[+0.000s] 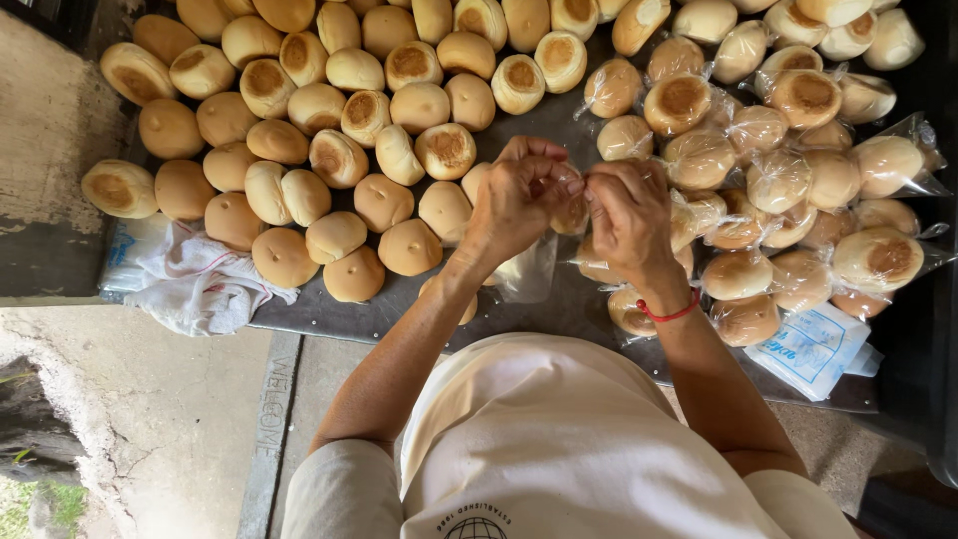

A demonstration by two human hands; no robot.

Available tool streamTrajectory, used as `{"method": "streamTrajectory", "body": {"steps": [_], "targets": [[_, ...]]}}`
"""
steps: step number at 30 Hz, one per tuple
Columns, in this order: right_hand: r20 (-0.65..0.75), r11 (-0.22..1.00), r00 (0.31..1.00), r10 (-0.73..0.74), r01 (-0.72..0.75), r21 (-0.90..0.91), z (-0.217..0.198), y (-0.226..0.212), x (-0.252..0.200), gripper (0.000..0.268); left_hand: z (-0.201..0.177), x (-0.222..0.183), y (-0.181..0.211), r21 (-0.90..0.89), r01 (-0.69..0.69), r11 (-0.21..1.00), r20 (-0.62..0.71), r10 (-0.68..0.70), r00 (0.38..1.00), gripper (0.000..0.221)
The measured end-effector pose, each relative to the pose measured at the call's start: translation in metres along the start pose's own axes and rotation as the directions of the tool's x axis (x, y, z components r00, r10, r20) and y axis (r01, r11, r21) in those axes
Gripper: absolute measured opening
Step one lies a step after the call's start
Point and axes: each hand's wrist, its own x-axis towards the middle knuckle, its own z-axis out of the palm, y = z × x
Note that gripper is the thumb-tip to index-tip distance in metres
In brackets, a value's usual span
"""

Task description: The person packs bread rolls into plastic bags by hand, placing a single roll into each bag and setting the packed bags on a table.

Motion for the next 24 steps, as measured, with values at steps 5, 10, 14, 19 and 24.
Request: {"method": "streamTrajectory", "body": {"steps": [5,10,14,19,24], "targets": [[0.033,1.0,0.999,-0.006,0.005,0.029,0.006,0.0,-0.005,0.014,0.004,-0.003,-0.017,-0.087,-0.002,0.996,-0.023,0.0,1.0,0.009],[0.091,0.988,0.989,-0.115,0.123,-0.097,0.019,0.021,-0.037,0.012,-0.013,0.003,-0.053,-0.127,0.129,0.984,-0.086,-0.14,0.986,0.015],[0.353,0.605,0.809,0.471,-0.587,0.538,0.056,0.056,-0.068,0.005,-0.007,0.004,-0.072,-0.229,0.032,0.973,-0.116,-0.06,0.991,0.017],[0.443,-0.098,0.607,0.66,-0.515,0.851,0.046,0.055,-0.048,0.009,-0.007,0.009,-0.065,-0.511,0.215,0.832,-0.149,-0.332,0.931,0.024],[0.295,0.69,0.947,0.123,-0.296,0.661,0.045,-0.004,-0.019,0.037,0.005,0.014,-0.053,-0.572,0.029,0.819,-0.269,-0.221,0.938,0.027]]}}
